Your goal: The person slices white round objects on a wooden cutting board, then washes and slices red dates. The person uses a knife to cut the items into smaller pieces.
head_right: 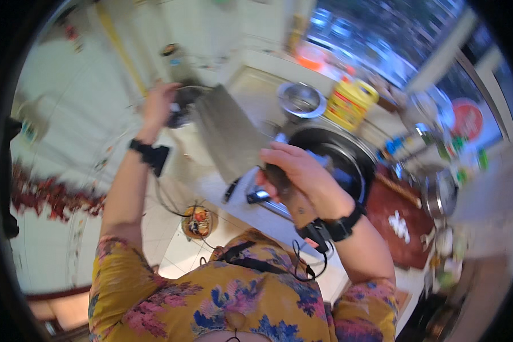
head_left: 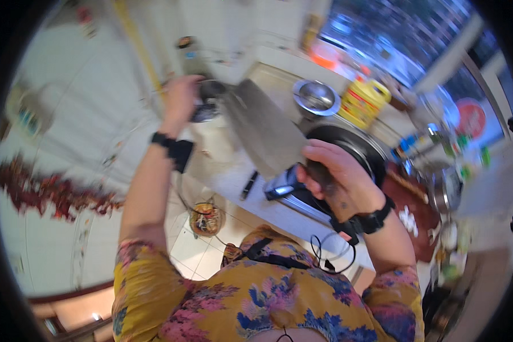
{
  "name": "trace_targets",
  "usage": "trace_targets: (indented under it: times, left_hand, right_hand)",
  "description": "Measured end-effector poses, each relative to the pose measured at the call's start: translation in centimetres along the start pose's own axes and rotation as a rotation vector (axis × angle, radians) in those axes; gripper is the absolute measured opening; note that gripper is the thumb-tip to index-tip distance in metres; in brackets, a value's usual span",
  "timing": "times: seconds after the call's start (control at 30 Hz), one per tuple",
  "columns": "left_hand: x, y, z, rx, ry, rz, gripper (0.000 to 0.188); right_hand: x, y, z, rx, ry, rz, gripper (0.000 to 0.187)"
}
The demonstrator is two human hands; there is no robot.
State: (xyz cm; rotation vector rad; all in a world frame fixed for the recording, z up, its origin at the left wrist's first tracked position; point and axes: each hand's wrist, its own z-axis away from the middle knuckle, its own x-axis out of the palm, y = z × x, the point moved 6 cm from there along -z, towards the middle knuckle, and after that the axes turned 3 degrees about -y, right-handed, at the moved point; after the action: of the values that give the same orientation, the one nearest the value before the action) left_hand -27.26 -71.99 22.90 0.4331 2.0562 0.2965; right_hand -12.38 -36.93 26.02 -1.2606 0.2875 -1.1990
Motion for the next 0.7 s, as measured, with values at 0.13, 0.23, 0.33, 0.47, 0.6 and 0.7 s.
trace_targets:
  times: [0.13, 0.23, 0.33, 0.47, 0.6, 0.7]
  left_hand:
    - [-0.2, -4.2, -1.6, -0.088, -0.089, -0.112, 0.028]
    - [-2.6, -1.9, -1.5, 0.113, 0.031, -0.217, 0.032]
    - [-2.6, 5.2, 0.4, 0.139, 0.064, 0.011, 0.034]
    - [6.4, 21.9, 8.8, 0.256, -0.189, 0.363, 0.03]
    - [19.4, 40.4, 18.1, 0.332, -0.632, 0.702, 0.03]
    - [27.8, 51.3, 23.6, 0.452, -0.793, 0.779, 0.037]
  right_hand:
    - [-4.5, 2.9, 3.6, -0.132, -0.104, -0.184, 0.015]
    - [-10.2, 5.6, 8.1, -0.19, -0.011, -0.27, 0.019]
    - [-17.3, 9.2, 13.4, -0.206, 0.259, -0.241, 0.028]
    - [-26.2, 15.5, 23.5, -0.364, 0.701, -0.213, 0.026]
    - [-32.1, 23.6, 34.0, -0.325, 1.154, -0.265, 0.021]
    - [-35.1, 28.4, 40.1, -0.227, 1.381, -0.253, 0.016]
